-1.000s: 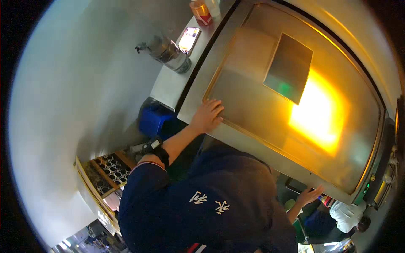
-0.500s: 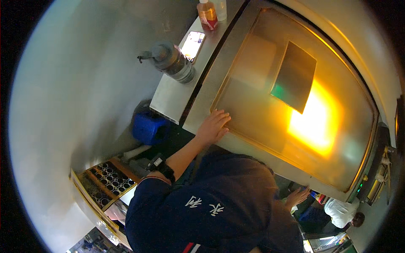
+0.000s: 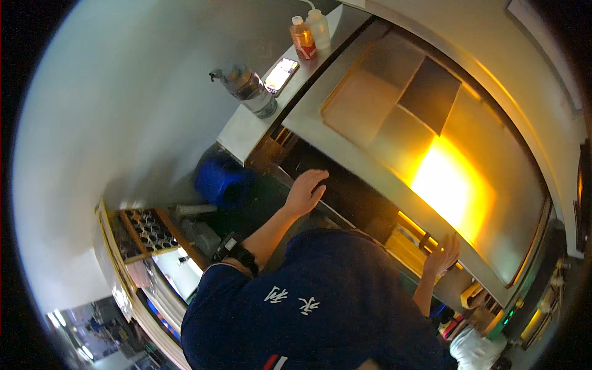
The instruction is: The person is placing circuit board panels into a UV exposure machine, using a squeegee to align or flatten them, and cycling the machine.
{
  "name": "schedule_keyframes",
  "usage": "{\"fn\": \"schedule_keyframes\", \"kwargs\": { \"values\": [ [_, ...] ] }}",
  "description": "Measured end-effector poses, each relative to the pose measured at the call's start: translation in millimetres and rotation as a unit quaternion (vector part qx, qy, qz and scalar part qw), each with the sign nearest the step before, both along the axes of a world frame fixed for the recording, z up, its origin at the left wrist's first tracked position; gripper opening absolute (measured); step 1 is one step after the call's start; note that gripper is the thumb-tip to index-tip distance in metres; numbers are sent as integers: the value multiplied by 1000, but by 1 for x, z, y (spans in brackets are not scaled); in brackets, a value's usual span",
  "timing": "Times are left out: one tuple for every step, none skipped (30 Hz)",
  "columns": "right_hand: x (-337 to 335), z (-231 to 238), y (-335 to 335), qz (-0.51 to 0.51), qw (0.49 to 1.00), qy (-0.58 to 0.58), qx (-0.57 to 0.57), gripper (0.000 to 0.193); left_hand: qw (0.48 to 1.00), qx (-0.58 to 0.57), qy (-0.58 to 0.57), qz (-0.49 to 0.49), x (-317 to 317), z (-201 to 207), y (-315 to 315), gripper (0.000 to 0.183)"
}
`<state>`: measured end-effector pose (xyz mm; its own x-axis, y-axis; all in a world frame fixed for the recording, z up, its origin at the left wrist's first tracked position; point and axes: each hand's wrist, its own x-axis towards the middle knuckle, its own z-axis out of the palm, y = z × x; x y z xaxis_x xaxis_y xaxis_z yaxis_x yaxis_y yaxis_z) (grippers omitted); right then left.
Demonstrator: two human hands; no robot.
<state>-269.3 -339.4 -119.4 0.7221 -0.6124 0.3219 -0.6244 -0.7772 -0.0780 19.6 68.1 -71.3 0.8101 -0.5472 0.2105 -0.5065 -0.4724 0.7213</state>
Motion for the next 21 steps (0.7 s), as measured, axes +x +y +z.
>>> {"fn": "schedule_keyframes", "kwargs": {
  "values": [
    [12,-2,-12,20,998,-43,-31,34,999,10,32,11,-20,6,-4,32],
    [25,-2,-25,51,993,-89,-61,32,999,16,29,25,-42,7,-7,32],
    [39,3,-36,59,990,-120,-52,30,998,35,42,29,-63,6,-10,32],
    [53,5,-45,67,986,-150,-41,29,996,55,56,33,-83,5,-12,32],
    [64,-4,-65,107,972,-199,-70,27,996,64,55,42,-102,4,-10,32],
    [77,-10,-79,105,970,-200,-86,26,991,95,86,33,-123,2,-5,34],
    [83,-18,-96,95,973,-193,-81,28,985,123,118,20,-141,0,-1,36],
    [93,-30,-117,94,972,-191,-98,28,984,130,123,27,-160,-3,2,36],
    [105,-33,-133,118,969,-204,-75,28,979,144,133,64,-179,-1,6,35],
    [117,-34,-149,118,969,-204,-72,29,973,156,142,97,-197,0,10,35],
    [132,-32,-161,125,963,-220,-95,29,971,160,145,105,-213,-2,16,35],
    [143,-36,-176,115,970,-202,-68,30,964,150,174,134,-227,-6,23,35],
    [160,-17,-170,65,985,-156,-19,32,955,139,201,169,-237,-7,26,36],
    [167,-35,-204,82,979,-177,-56,32,956,136,201,166,-239,-5,24,36],
    [179,-38,-214,46,986,-145,-61,36,947,114,235,188,-243,0,24,36],
    [189,-38,-220,9,991,-112,-69,41,936,90,268,207,-245,5,24,36],
    [196,-41,-221,15,987,-112,-113,43,937,88,268,205,-244,10,24,36],
    [202,-48,-218,22,981,-113,-157,45,941,101,257,197,-241,16,25,36],
    [201,-54,-220,73,975,-131,-164,51,945,112,245,185,-236,17,26,36],
    [196,-67,-213,112,962,-193,-157,59,947,107,243,179,-230,16,29,36],
    [193,-75,-190,92,979,-133,-123,61,954,127,217,164,-227,15,36,36]
  ]
}}
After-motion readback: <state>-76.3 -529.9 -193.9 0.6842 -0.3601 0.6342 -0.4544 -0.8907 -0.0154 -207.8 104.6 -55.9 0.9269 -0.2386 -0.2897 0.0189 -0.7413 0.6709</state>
